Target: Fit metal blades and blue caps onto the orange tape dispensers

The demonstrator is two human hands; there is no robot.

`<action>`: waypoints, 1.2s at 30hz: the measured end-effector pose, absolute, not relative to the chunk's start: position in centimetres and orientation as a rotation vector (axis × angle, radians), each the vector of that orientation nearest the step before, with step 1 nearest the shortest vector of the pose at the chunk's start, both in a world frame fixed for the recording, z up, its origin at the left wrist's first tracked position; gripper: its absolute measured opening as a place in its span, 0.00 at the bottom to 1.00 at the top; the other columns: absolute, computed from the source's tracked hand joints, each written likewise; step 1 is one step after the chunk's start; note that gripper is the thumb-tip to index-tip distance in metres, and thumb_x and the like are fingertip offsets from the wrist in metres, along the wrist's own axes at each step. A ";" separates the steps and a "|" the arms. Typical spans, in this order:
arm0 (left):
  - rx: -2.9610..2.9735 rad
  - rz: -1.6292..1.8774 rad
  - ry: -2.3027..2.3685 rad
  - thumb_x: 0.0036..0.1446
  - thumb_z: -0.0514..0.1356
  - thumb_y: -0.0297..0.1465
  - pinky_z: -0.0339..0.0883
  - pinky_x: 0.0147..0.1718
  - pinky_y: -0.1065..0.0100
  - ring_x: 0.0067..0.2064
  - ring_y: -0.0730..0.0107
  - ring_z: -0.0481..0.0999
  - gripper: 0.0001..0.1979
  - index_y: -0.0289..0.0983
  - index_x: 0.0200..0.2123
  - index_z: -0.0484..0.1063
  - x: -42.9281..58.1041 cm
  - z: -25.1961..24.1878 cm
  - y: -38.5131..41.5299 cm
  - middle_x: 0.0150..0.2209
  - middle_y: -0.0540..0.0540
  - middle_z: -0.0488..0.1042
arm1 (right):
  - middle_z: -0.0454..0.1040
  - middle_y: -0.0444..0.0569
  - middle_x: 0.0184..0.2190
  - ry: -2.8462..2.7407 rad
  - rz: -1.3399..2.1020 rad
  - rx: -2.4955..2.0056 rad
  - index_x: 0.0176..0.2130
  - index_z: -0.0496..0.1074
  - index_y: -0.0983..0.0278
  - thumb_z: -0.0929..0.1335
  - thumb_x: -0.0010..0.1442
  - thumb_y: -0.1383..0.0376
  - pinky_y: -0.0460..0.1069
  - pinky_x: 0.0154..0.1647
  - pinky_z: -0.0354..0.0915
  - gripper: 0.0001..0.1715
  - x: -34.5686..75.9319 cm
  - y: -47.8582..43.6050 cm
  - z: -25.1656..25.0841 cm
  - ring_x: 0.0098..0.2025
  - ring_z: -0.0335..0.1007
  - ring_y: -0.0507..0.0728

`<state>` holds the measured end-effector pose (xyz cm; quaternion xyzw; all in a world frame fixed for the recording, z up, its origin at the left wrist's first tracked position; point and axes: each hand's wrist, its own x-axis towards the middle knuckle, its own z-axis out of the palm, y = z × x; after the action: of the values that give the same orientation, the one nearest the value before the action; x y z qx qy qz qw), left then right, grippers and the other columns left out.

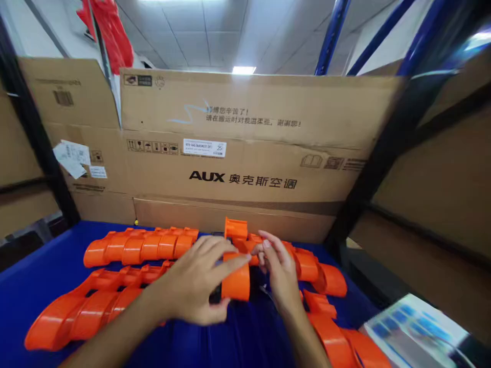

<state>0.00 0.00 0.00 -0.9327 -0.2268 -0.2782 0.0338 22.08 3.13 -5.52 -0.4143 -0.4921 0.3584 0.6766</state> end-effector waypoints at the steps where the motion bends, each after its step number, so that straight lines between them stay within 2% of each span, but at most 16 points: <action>1: -2.886 -0.844 -0.628 0.50 0.63 0.29 0.56 0.62 0.45 0.62 0.47 0.64 0.40 0.37 0.68 0.59 0.2 -0.5 -0.3 0.60 0.35 0.68 | 0.70 0.40 0.25 -1.128 0.855 -0.945 0.50 0.72 0.60 0.70 0.59 0.45 0.45 0.23 0.55 0.28 21.9 2.9 -5.4 0.23 0.57 0.50; 4: -2.950 -0.825 -0.480 0.50 0.63 0.30 0.57 0.61 0.43 0.61 0.45 0.65 0.41 0.37 0.68 0.58 0.8 -1.8 -0.8 0.59 0.35 0.69 | 0.66 0.39 0.19 -1.171 0.965 -0.974 0.38 0.74 0.61 0.71 0.57 0.44 0.45 0.21 0.53 0.24 21.5 2.3 -5.0 0.20 0.55 0.50; 6: -3.007 -0.815 -0.418 0.49 0.63 0.28 0.57 0.61 0.42 0.61 0.45 0.66 0.43 0.39 0.69 0.56 0.9 -2.5 -1.0 0.58 0.35 0.70 | 0.64 0.38 0.16 -1.182 1.007 -0.985 0.29 0.70 0.61 0.71 0.56 0.43 0.45 0.18 0.50 0.25 21.4 2.2 -4.9 0.17 0.52 0.49; 9: -3.106 -0.904 -0.509 0.50 0.65 0.31 0.52 0.64 0.40 0.65 0.42 0.60 0.45 0.45 0.70 0.54 1.0 -3.7 -1.3 0.64 0.37 0.64 | 0.65 0.38 0.14 -1.167 1.027 -0.995 0.26 0.66 0.60 0.71 0.56 0.42 0.44 0.16 0.48 0.27 21.4 2.2 -5.0 0.15 0.50 0.48; 12: -3.174 -1.429 -0.962 0.56 0.66 0.41 0.48 0.66 0.39 0.70 0.39 0.51 0.46 0.48 0.72 0.46 1.5 -5.4 -1.6 0.72 0.38 0.48 | 0.66 0.39 0.14 -1.151 1.033 -1.011 0.25 0.65 0.61 0.70 0.57 0.41 0.44 0.15 0.47 0.28 21.3 2.2 -5.1 0.14 0.51 0.48; 14: -3.139 -1.947 -1.357 0.65 0.57 0.43 0.51 0.66 0.43 0.69 0.45 0.56 0.38 0.48 0.73 0.45 2.1 -6.3 -1.6 0.73 0.39 0.49 | 0.68 0.41 0.15 -1.174 1.033 -1.040 0.25 0.66 0.61 0.69 0.58 0.41 0.44 0.15 0.48 0.29 21.1 2.0 -5.1 0.13 0.51 0.47; 15: -3.088 -2.201 -1.520 0.67 0.55 0.43 0.54 0.65 0.45 0.68 0.47 0.60 0.34 0.48 0.72 0.48 2.5 -6.6 -1.4 0.71 0.40 0.54 | 0.68 0.41 0.16 -1.202 1.029 -1.061 0.25 0.67 0.62 0.69 0.59 0.42 0.45 0.15 0.48 0.28 20.9 1.8 -5.1 0.14 0.52 0.47; 17: -2.979 -2.592 -1.717 0.66 0.57 0.43 0.61 0.62 0.50 0.67 0.49 0.63 0.31 0.45 0.69 0.57 3.0 -7.0 -1.1 0.65 0.40 0.67 | 0.69 0.42 0.17 -1.286 1.002 -1.099 0.26 0.69 0.63 0.67 0.63 0.43 0.45 0.17 0.52 0.28 20.4 1.5 -5.1 0.15 0.54 0.48; 19: -2.905 -2.806 -1.787 0.63 0.61 0.42 0.66 0.59 0.55 0.67 0.49 0.63 0.29 0.41 0.65 0.65 3.2 -7.2 -0.8 0.58 0.39 0.75 | 0.69 0.42 0.18 -1.393 0.941 -1.118 0.28 0.71 0.63 0.65 0.66 0.46 0.45 0.21 0.57 0.26 20.1 1.1 -5.0 0.18 0.59 0.50; 21: -2.796 -2.935 -1.828 0.61 0.64 0.41 0.68 0.56 0.58 0.66 0.50 0.64 0.26 0.41 0.61 0.71 3.0 -7.4 -0.6 0.54 0.40 0.79 | 0.70 0.43 0.20 -1.509 0.859 -1.127 0.31 0.73 0.63 0.64 0.68 0.48 0.46 0.27 0.62 0.25 19.9 0.8 -4.9 0.23 0.65 0.52; 23: -2.664 -3.039 -1.861 0.60 0.65 0.39 0.70 0.52 0.61 0.60 0.52 0.72 0.24 0.41 0.58 0.74 2.7 -7.7 -0.6 0.53 0.41 0.80 | 0.74 0.45 0.24 -1.634 0.782 -1.130 0.34 0.75 0.63 0.64 0.69 0.49 0.48 0.32 0.66 0.24 20.2 0.7 -4.8 0.29 0.71 0.56; 25: -2.599 -3.107 -1.861 0.58 0.67 0.39 0.73 0.45 0.64 0.47 0.57 0.80 0.23 0.40 0.56 0.75 2.3 -7.9 -0.6 0.48 0.41 0.82 | 0.77 0.49 0.31 -1.707 0.703 -1.131 0.37 0.77 0.63 0.61 0.70 0.49 0.50 0.38 0.68 0.25 20.6 0.8 -4.9 0.36 0.74 0.59; 28: -2.452 -3.200 -1.885 0.56 0.67 0.39 0.70 0.31 0.69 0.29 0.68 0.76 0.24 0.37 0.54 0.76 1.9 -7.5 -0.5 0.32 0.47 0.82 | 0.79 0.54 0.40 -1.750 0.539 -1.184 0.43 0.78 0.62 0.58 0.72 0.53 0.54 0.46 0.69 0.25 21.3 1.1 -4.9 0.44 0.75 0.62; 30: -2.171 -3.288 -1.977 0.54 0.68 0.40 0.67 0.29 0.72 0.25 0.72 0.73 0.20 0.36 0.48 0.78 1.7 -7.1 -0.4 0.24 0.51 0.77 | 0.79 0.53 0.42 -1.824 0.414 -1.258 0.45 0.77 0.61 0.61 0.71 0.56 0.55 0.49 0.68 0.19 21.7 1.1 -4.8 0.46 0.75 0.63; 32: -1.877 -3.386 -2.070 0.53 0.68 0.41 0.66 0.28 0.73 0.24 0.73 0.71 0.15 0.36 0.38 0.79 1.6 -7.0 -0.2 0.21 0.53 0.74 | 0.79 0.50 0.42 -1.960 0.333 -1.317 0.43 0.77 0.59 0.64 0.69 0.59 0.55 0.49 0.67 0.12 21.7 0.9 -4.6 0.46 0.74 0.62; 36: -1.610 -3.536 -2.166 0.51 0.67 0.46 0.65 0.26 0.71 0.22 0.73 0.69 0.18 0.36 0.25 0.74 1.6 -7.9 0.2 0.19 0.52 0.72 | 0.77 0.47 0.37 -2.201 0.264 -1.366 0.38 0.75 0.58 0.68 0.62 0.66 0.56 0.47 0.67 0.04 21.4 0.2 -4.4 0.44 0.73 0.61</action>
<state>1.58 0.22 -7.94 -0.2874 -0.3867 -0.6312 -0.6078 21.41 0.24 -4.43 -0.5058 -0.8149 0.0978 0.2655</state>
